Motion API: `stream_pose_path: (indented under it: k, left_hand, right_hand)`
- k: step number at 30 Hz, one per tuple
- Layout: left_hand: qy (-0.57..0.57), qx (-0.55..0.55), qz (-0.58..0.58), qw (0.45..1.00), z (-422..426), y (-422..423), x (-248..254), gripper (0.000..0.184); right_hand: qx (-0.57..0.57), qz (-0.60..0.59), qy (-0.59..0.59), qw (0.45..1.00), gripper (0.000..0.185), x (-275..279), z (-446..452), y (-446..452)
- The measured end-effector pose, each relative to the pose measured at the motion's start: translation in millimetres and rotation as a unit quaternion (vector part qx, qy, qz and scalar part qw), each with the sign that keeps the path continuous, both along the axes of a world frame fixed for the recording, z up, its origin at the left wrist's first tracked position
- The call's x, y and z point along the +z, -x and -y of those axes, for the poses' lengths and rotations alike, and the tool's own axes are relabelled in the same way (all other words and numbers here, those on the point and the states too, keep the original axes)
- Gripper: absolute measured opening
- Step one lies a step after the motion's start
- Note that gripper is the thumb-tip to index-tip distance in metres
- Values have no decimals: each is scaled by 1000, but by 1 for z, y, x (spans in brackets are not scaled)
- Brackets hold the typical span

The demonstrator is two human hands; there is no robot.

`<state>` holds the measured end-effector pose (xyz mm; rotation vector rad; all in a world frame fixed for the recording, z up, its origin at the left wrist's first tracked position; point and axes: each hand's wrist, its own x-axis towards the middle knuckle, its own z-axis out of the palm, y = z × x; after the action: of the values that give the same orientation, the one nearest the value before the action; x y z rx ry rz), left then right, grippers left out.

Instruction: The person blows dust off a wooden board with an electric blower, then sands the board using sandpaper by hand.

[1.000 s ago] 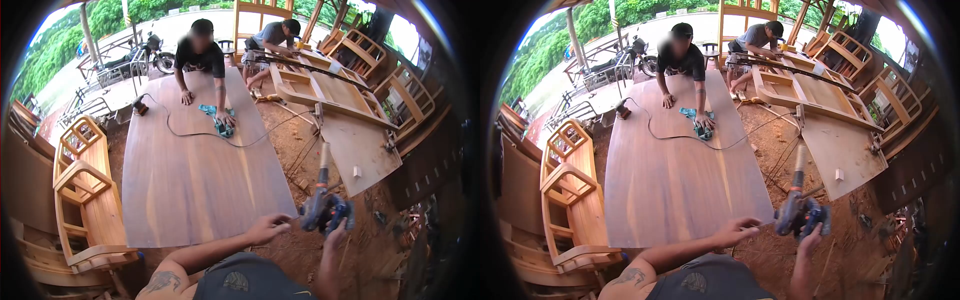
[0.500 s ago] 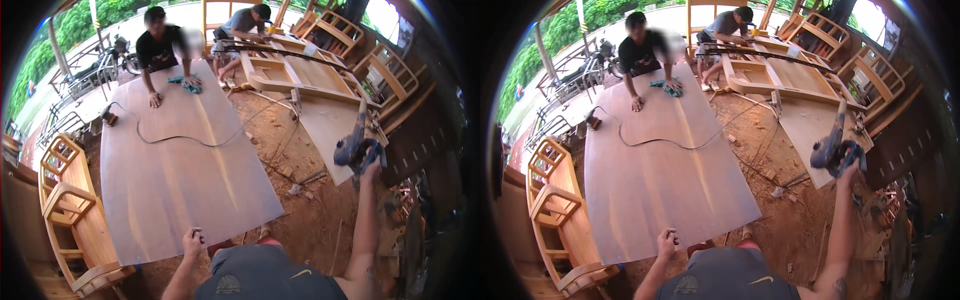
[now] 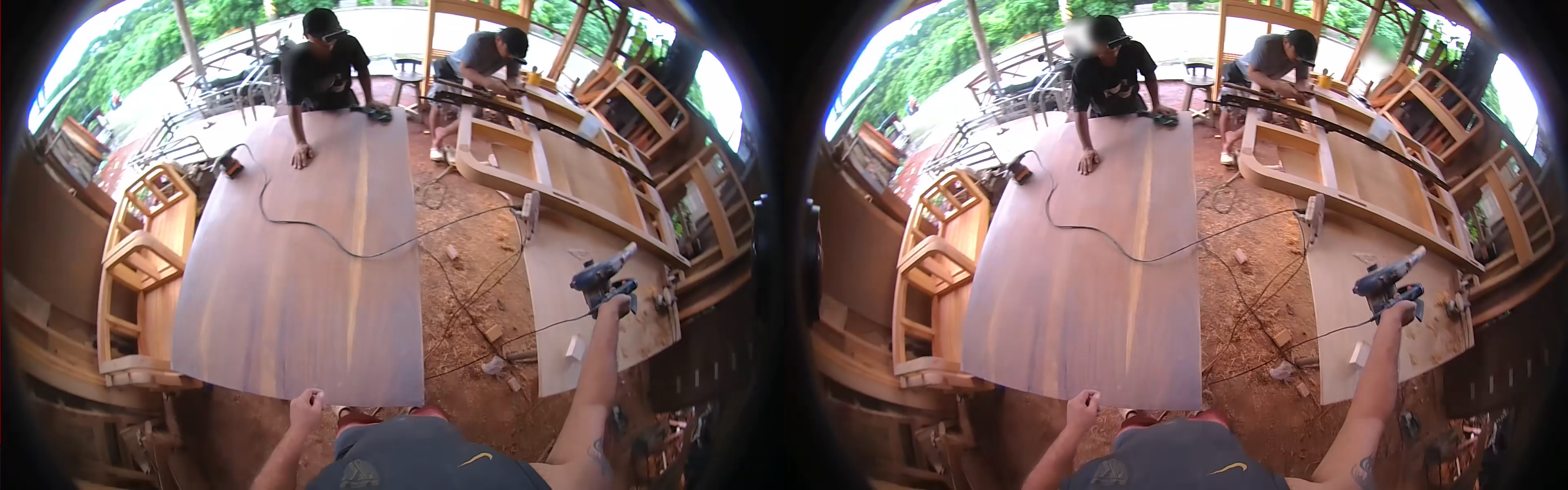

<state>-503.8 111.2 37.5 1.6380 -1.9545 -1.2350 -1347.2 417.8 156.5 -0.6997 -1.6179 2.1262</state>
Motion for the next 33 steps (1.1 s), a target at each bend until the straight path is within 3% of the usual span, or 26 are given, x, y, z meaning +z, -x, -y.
stream_pose_path:
  k: [3, 4, 11, 18, 21, 24, 27, 30, 33]
  left_hand:
    - [22, -18, 82, 996, -27, -11, 13, 22]
    - [19, -3, 101, 995, -36, -14, 25, 21]
    - [-49, 73, 266, 960, -76, -75, 14, 33]
    - [-131, 99, 295, 941, -113, -100, 13, 35]
    - [-137, 89, 316, 935, -116, -94, 22, 34]
    - [-157, 124, 270, 942, -116, -99, 12, 32]
    - [-137, 112, 274, 945, -111, -95, 15, 31]
    - [-138, 112, 282, 943, -108, -79, 33, 33]
    - [-158, 121, 272, 942, -108, -77, 26, 33]
  right_hand:
    - [-1, 47, -58, 997, 36, -2, 12, 2]
    - [28, 107, -195, 974, 38, -20, 0, 22]
    - [24, 177, -282, 943, 36, -62, -26, 84]
    - [-54, 122, -35, 990, 36, -67, -24, 104]
    - [-21, 136, -144, 980, 38, -95, -37, 124]
    - [-14, 122, -125, 984, 39, -105, -42, 132]
    - [10, 131, -200, 971, 41, -96, -41, 125]
    - [-24, 129, -65, 989, 44, -97, -43, 143]
    - [-16, 124, -62, 990, 45, -91, -45, 144]
